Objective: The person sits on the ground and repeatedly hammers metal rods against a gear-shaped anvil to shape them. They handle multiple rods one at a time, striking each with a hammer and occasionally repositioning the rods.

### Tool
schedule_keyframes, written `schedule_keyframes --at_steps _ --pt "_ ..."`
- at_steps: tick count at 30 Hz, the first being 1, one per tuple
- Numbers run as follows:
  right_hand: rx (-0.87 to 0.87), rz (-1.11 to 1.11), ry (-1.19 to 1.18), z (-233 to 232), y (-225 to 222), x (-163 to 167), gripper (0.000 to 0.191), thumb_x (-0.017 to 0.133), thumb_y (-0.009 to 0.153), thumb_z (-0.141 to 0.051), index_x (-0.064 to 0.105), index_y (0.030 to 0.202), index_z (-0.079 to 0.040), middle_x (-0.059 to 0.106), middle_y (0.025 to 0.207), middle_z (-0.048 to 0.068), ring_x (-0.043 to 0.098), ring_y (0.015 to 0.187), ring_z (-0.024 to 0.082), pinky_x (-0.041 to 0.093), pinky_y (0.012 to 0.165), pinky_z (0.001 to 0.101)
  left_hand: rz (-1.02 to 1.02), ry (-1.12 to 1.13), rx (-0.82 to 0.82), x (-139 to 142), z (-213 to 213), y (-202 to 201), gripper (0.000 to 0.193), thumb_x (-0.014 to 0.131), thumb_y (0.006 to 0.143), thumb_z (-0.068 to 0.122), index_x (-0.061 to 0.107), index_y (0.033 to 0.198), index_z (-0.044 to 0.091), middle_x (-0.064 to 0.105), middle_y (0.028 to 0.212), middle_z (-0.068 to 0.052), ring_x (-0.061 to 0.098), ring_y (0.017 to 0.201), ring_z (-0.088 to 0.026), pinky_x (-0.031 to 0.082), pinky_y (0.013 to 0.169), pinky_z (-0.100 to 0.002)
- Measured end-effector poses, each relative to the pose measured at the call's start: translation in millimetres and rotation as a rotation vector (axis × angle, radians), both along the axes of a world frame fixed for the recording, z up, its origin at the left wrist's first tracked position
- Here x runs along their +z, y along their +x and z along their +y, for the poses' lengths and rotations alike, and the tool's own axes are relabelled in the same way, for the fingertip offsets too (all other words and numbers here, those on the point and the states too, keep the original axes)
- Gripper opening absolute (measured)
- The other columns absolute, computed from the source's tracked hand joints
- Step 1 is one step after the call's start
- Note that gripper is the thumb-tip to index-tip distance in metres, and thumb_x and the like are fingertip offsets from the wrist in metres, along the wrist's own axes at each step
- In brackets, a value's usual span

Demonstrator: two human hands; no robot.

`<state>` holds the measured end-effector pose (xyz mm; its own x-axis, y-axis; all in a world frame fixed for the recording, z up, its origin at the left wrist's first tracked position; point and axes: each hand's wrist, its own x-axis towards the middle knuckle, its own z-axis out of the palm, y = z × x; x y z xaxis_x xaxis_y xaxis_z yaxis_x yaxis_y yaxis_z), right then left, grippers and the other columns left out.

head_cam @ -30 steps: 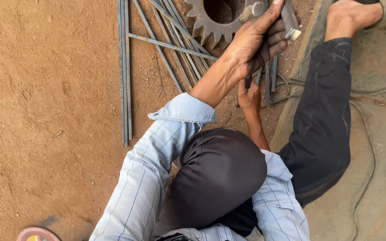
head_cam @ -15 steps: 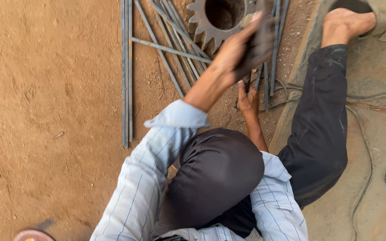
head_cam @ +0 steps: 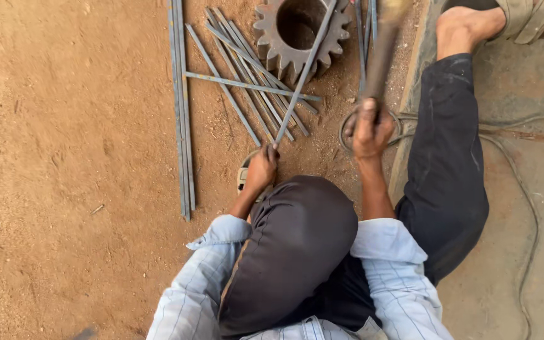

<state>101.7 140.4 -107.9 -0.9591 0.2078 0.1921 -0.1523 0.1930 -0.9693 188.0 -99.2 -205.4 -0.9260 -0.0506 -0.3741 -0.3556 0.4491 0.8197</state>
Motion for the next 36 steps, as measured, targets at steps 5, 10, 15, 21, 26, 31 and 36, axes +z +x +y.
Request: schedule_keyframes --at_steps 5,10,15,21,26,31,36 --pt "0.055 -0.018 0.219 -5.4 -14.2 -16.7 0.051 0.054 0.108 -0.055 0.06 0.096 -0.006 0.052 0.066 -0.001 0.053 0.05 0.012 0.048 0.043 0.0307 -0.035 -0.072 0.026 9.3 5.7 2.6 0.041 0.041 0.109 0.037 0.061 0.11 0.002 0.07 0.088 -0.028 0.065 0.081 -0.051 0.048 0.072 -0.061" --pt "0.035 -0.379 0.403 7.0 -2.9 -50.8 0.059 0.049 0.102 -0.061 0.067 0.087 -0.007 0.055 0.059 0.004 0.05 0.043 0.02 0.042 0.038 0.0408 -0.089 -0.123 0.024 9.0 13.5 0.6 0.042 0.041 0.106 0.04 0.063 0.117 0.005 0.068 0.092 -0.031 0.066 0.085 -0.052 0.051 0.074 -0.061" --pt "-0.03 -0.455 0.58 18.9 6.5 -55.7 0.07 0.051 0.104 -0.065 0.069 0.085 0.0 0.063 0.064 0.012 0.061 0.056 0.026 0.048 0.054 0.0449 -0.011 -0.057 0.106 8.7 32.6 -13.6 0.054 0.04 0.114 0.049 0.071 0.106 0.005 0.072 0.087 -0.025 0.068 0.079 -0.043 0.053 0.07 -0.055" --pt "-0.008 -0.64 0.615 8.8 5.5 -76.3 0.069 0.047 0.099 -0.066 0.07 0.087 -0.003 0.062 0.061 0.014 0.06 0.052 0.028 0.046 0.05 0.0478 -0.521 1.488 0.127 71.2 42.7 -89.0 0.041 0.047 0.121 0.048 0.053 0.11 0.009 0.053 0.077 0.001 0.049 0.057 -0.013 0.045 0.048 -0.029" --pt "0.03 -0.607 0.558 5.1 10.4 -95.2 0.068 0.042 0.103 -0.062 0.069 0.099 0.0 0.067 0.073 0.02 0.066 0.063 0.035 0.051 0.056 0.0502 -0.38 1.686 0.06 165.2 69.7 -163.0 0.046 0.048 0.111 0.039 0.058 0.133 0.0 0.067 0.091 -0.002 0.063 0.074 -0.013 0.053 0.062 -0.027" --pt "-0.007 -0.633 0.594 0.9 10.2 -86.1 0.068 0.043 0.1 -0.063 0.07 0.112 -0.002 0.07 0.083 0.024 0.07 0.079 0.04 0.053 0.067 0.0542 -0.247 1.654 -0.036 191.0 88.0 -196.1 0.05 0.053 0.109 0.04 0.062 0.135 -0.002 0.076 0.114 -0.011 0.075 0.094 -0.017 0.062 0.08 -0.03" --pt "-0.006 -0.645 0.597 -10.2 9.8 -63.4 0.073 0.039 0.101 -0.067 0.071 0.108 -0.002 0.07 0.084 0.024 0.071 0.078 0.039 0.053 0.066 0.0536 -0.23 1.614 -0.053 182.2 91.3 -195.3 0.05 0.054 0.109 0.04 0.065 0.133 -0.003 0.077 0.109 -0.013 0.077 0.089 -0.016 0.063 0.077 -0.028"
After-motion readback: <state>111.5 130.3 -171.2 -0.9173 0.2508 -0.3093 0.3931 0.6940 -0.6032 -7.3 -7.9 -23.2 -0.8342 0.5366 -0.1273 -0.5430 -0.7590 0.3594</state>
